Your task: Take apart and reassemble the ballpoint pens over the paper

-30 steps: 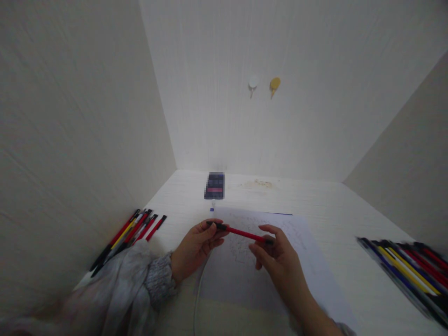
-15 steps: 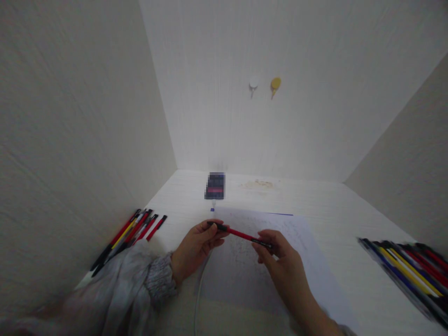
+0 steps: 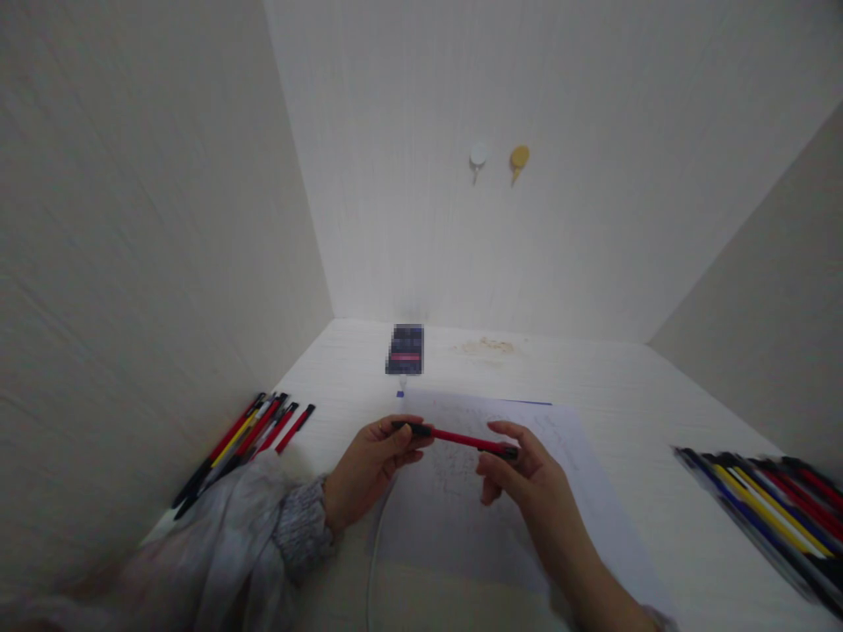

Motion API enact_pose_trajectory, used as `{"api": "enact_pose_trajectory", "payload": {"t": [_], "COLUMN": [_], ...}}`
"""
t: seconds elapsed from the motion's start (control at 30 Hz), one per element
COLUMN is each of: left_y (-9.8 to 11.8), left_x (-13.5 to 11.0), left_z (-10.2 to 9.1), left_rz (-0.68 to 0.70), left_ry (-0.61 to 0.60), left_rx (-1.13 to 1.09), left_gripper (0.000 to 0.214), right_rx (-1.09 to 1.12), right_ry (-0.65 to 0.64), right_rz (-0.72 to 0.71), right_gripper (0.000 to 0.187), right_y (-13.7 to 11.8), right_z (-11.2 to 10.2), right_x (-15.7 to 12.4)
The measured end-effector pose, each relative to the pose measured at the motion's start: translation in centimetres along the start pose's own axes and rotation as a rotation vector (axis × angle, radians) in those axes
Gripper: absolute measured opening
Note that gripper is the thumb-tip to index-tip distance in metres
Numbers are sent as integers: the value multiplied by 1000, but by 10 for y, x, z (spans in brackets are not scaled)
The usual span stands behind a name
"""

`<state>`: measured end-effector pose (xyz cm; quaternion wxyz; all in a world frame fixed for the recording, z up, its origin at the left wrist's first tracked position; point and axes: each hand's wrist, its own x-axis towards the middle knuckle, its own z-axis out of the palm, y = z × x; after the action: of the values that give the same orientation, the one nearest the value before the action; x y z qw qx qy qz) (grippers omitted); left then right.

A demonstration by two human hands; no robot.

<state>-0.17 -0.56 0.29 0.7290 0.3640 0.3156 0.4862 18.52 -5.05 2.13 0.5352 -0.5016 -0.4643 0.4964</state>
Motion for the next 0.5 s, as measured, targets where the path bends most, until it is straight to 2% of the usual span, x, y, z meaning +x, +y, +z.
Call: {"api": "enact_pose_trajectory", "payload": {"t": [0.27, 0.5], "left_y": [1, -3], "left_x": [-2, -4], "left_z": [1, 2], "left_rz": [-32, 63], "left_ry": [-38, -55], "left_rx": [57, 244], "left_gripper": [15, 17], "right_rx": [77, 271], "right_ry": [9, 54], "right_rz": [6, 56], "right_gripper": [26, 21], "right_y": [-4, 1], "right_z": [-6, -5], "right_x": [-2, 2]}}
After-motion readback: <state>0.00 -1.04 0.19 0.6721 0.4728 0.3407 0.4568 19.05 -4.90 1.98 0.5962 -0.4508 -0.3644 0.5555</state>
